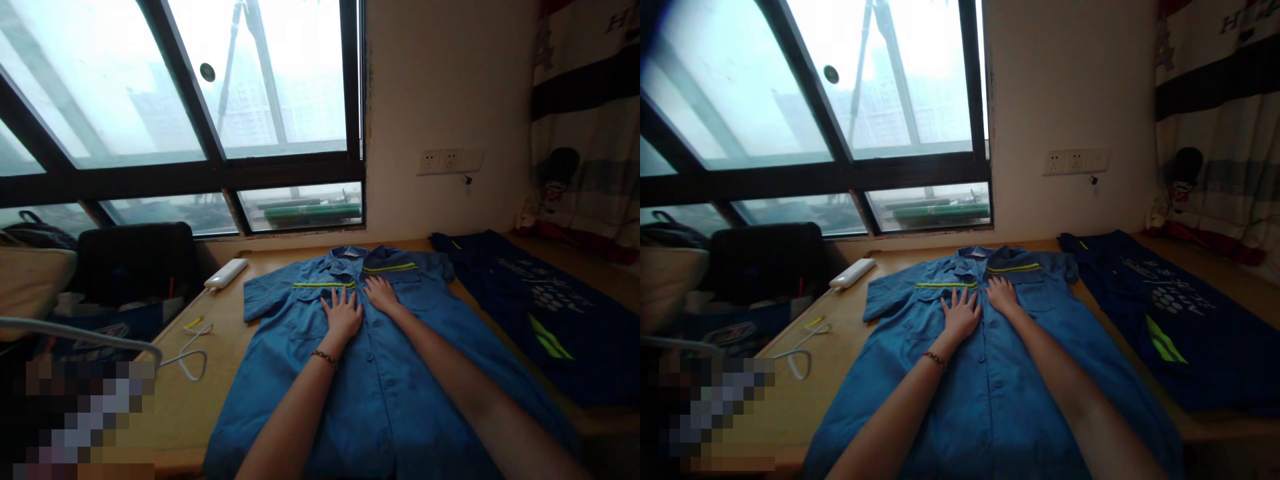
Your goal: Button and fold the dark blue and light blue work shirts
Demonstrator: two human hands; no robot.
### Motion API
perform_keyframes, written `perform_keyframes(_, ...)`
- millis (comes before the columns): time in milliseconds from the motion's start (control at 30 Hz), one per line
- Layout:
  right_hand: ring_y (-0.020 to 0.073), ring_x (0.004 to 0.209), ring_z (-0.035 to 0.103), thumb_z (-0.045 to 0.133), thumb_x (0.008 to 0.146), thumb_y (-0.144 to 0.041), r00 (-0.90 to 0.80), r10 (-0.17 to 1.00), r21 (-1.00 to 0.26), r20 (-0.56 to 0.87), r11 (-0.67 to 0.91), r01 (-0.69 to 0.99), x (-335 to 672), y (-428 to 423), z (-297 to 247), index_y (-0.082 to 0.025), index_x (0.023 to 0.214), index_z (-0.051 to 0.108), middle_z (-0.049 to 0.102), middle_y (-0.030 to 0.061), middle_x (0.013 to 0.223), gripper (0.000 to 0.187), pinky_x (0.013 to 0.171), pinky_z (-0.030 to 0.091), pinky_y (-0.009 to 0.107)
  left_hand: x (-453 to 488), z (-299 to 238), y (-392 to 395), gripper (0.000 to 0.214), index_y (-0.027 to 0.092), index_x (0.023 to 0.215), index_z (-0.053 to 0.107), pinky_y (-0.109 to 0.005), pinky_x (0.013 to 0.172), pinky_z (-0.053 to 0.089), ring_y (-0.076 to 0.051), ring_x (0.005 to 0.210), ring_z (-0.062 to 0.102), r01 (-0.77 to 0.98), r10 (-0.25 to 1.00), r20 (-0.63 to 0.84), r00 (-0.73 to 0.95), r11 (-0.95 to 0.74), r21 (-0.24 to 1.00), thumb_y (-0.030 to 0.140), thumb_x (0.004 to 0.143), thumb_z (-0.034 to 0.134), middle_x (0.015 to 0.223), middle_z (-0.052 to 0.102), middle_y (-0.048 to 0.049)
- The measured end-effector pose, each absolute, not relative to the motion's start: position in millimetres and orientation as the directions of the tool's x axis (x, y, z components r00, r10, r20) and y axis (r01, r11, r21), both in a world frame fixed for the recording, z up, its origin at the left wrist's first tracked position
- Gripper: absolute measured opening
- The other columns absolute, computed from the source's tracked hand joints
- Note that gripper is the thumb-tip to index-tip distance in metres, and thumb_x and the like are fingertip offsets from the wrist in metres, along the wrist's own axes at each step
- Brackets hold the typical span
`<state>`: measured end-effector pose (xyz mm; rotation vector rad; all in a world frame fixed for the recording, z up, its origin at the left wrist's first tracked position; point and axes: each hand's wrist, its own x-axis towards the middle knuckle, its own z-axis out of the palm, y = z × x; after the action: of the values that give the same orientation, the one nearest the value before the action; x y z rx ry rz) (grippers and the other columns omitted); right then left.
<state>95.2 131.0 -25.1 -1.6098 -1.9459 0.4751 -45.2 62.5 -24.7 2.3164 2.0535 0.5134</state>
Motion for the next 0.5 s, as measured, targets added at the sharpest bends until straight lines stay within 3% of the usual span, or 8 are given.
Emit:
perform_keyframes(133,0.0249,0.127,0.023,0.034,0.089,-0.037,-0.245,0.949,-0.285,0.199,0.295,0.912,99,112,-34,-0.016,0.13,0.04,0.034,0.0095,0.137,0.046,0.103,0.014,0.042,-40,-25,54,0.052,0.03,0.131,0.036,-0.072,0.089,0.008,-0.042,0.128,0.013,0.971,0.984,0.168,0.067,-0.103,0.217,0.049,0.084,0.028,0.143,0.024,-0.009)
perform_keyframes(200,0.0243,0.127,0.023,0.03,0.089,-0.039,-0.269,0.944,-0.217,0.189,0.308,0.926,103,106,-33,-0.018,0.131,0.038,0.034,0.008,0.138,0.048,0.102,0.016,0.042,-37,-21,47,0.053,0.028,0.131,0.037,-0.073,0.086,0.012,-0.044,0.126,0.017,0.979,0.981,0.18,0.07,-0.102,0.178,0.049,0.083,0.029,0.142,0.026,-0.0119)
perform_keyframes(300,0.0244,0.125,0.025,0.03,0.089,-0.042,-0.263,0.944,-0.178,0.199,0.299,0.938,109,92,-33,-0.021,0.13,0.039,0.036,0.0057,0.137,0.047,0.101,0.019,0.042,-35,-5,40,0.05,0.024,0.12,0.05,-0.069,0.082,0.023,-0.044,0.114,0.037,0.986,0.984,0.139,0.114,-0.13,0.109,0.05,0.082,0.031,0.127,0.044,-0.0162)
perform_keyframes(400,0.0253,0.122,0.029,0.034,0.087,-0.043,-0.245,0.944,-0.179,0.219,0.286,0.941,112,70,-30,-0.025,0.128,0.043,0.039,0.0037,0.135,0.046,0.098,0.025,0.042,-32,14,42,0.053,0.017,0.093,0.065,-0.06,0.082,0.032,-0.034,0.093,0.053,0.982,0.983,0.049,0.179,-0.181,0.059,0.052,0.083,0.025,0.097,0.06,-0.015)
perform_keyframes(500,0.0259,0.114,0.039,0.047,0.08,-0.04,-0.251,0.941,-0.24,0.226,0.304,0.922,114,55,-21,-0.028,0.118,0.054,0.049,0.0021,0.126,0.04,0.092,0.033,0.039,-25,17,50,0.05,0.015,0.091,0.063,-0.051,0.084,0.036,-0.031,0.096,0.051,0.978,0.96,0.207,0.188,-0.202,0.05,0.047,0.086,0.024,0.096,0.059,-0.0146)
